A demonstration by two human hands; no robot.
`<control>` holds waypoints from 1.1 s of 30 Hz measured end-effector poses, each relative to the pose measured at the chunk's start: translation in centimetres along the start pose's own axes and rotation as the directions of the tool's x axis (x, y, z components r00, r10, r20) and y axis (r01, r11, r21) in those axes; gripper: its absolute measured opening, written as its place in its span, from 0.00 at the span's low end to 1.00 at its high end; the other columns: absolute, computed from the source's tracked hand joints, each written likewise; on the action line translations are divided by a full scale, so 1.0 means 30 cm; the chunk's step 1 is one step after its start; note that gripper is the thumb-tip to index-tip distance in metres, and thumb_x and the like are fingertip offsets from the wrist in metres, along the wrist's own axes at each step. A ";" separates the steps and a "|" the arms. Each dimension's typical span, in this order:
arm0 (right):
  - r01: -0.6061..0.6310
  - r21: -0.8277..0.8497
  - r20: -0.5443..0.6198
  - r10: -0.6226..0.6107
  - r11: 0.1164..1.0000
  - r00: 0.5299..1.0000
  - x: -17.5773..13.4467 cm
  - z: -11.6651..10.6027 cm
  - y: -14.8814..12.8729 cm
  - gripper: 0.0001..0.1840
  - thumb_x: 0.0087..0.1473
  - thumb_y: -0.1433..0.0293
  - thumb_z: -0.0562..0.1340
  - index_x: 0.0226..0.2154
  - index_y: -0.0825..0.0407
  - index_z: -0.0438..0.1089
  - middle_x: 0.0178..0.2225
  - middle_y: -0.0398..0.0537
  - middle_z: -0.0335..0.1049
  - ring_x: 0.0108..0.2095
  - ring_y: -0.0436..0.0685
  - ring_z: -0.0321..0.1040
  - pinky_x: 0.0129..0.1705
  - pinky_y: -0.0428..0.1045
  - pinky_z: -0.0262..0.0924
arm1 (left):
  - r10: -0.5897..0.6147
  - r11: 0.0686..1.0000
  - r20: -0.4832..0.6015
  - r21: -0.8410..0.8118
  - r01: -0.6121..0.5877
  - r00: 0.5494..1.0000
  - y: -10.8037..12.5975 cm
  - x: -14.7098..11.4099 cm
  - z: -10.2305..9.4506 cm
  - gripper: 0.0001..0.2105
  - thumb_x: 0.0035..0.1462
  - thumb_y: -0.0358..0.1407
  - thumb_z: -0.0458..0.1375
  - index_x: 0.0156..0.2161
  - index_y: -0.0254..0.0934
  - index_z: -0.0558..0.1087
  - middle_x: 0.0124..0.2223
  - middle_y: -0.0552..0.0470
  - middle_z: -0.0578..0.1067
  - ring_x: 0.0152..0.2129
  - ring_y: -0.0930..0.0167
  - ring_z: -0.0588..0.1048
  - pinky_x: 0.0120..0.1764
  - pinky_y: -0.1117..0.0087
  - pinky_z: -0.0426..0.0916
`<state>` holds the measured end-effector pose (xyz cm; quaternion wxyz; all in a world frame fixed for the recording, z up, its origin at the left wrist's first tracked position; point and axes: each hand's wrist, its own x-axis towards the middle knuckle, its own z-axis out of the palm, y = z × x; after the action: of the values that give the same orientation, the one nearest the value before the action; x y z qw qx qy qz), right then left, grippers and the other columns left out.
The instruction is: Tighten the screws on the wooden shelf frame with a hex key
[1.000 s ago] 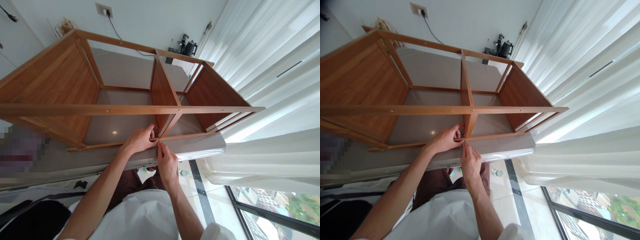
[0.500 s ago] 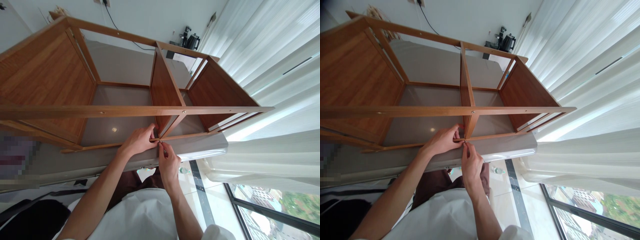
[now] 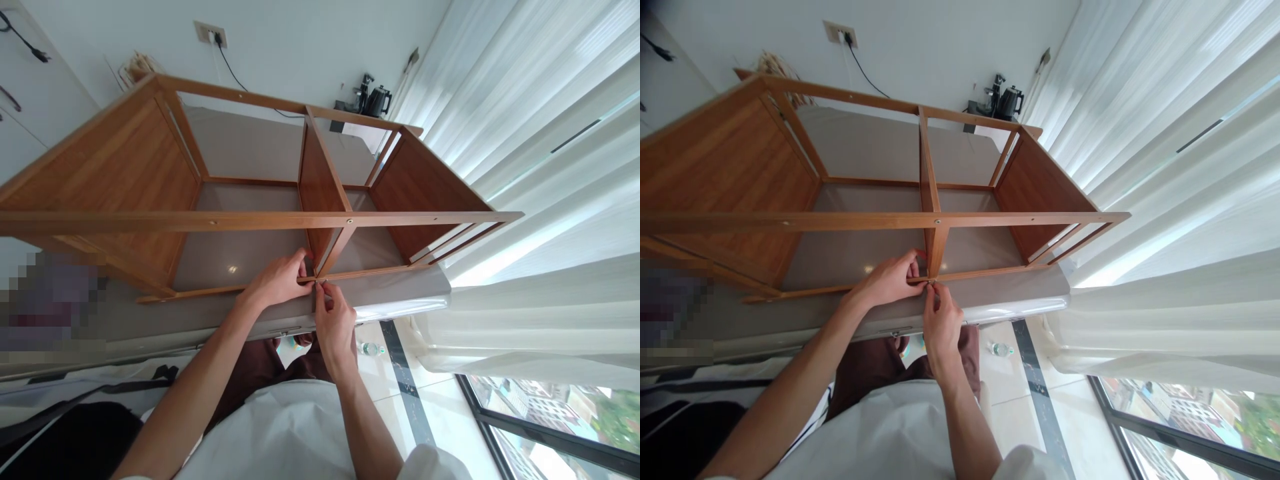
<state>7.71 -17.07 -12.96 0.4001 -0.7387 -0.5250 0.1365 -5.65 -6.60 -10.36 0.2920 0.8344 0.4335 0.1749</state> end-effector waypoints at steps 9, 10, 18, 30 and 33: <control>-0.014 0.152 0.013 0.012 0.988 1.000 -0.025 -0.040 0.015 0.16 0.64 0.56 0.56 0.37 0.49 0.73 0.32 0.42 0.77 0.23 0.50 0.69 0.30 0.45 0.59 | 0.016 0.999 -0.027 -0.033 -0.017 1.000 0.007 -0.003 -0.003 0.20 0.50 0.40 0.64 0.46 0.40 0.64 0.34 0.56 0.75 0.29 0.70 0.75 0.32 0.71 0.66; -0.044 0.172 0.024 0.040 0.984 0.999 -0.033 -0.052 0.024 0.17 0.63 0.55 0.56 0.37 0.49 0.73 0.31 0.42 0.77 0.23 0.50 0.69 0.29 0.45 0.59 | 0.002 1.000 -0.035 -0.020 -0.002 0.999 0.009 -0.004 -0.003 0.20 0.50 0.42 0.64 0.45 0.40 0.65 0.34 0.55 0.76 0.29 0.70 0.75 0.32 0.71 0.66; -0.227 0.276 0.032 0.227 0.934 0.973 -0.094 -0.185 0.155 0.23 0.58 0.49 0.59 0.38 0.51 0.74 0.25 0.43 0.76 0.20 0.53 0.70 0.28 0.47 0.62 | -0.014 0.978 -0.071 0.206 0.028 0.997 0.044 -0.018 0.006 0.12 0.55 0.47 0.60 0.38 0.41 0.73 0.36 0.52 0.78 0.31 0.67 0.76 0.33 0.69 0.64; -0.339 0.371 0.063 0.340 0.865 0.938 -0.139 -0.327 0.331 0.27 0.51 0.44 0.63 0.35 0.51 0.76 0.29 0.47 0.77 0.21 0.55 0.70 0.28 0.48 0.64 | -0.094 0.992 -0.047 0.076 0.098 0.994 0.022 -0.123 -0.093 0.08 0.58 0.42 0.58 0.38 0.43 0.76 0.37 0.55 0.79 0.33 0.69 0.76 0.36 0.71 0.66; -0.346 0.379 0.060 0.350 0.858 0.935 -0.151 -0.314 0.367 0.29 0.47 0.43 0.64 0.34 0.52 0.76 0.24 0.45 0.75 0.20 0.56 0.69 0.26 0.48 0.63 | -0.056 0.988 -0.131 0.134 0.074 0.990 0.002 -0.156 -0.071 0.08 0.61 0.43 0.57 0.38 0.44 0.76 0.38 0.55 0.79 0.34 0.70 0.76 0.38 0.71 0.66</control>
<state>19.05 -26.71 -15.99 0.5086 -0.7293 -0.3437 0.3023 -9.41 -9.77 -8.86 0.2110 0.8252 0.4893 0.1873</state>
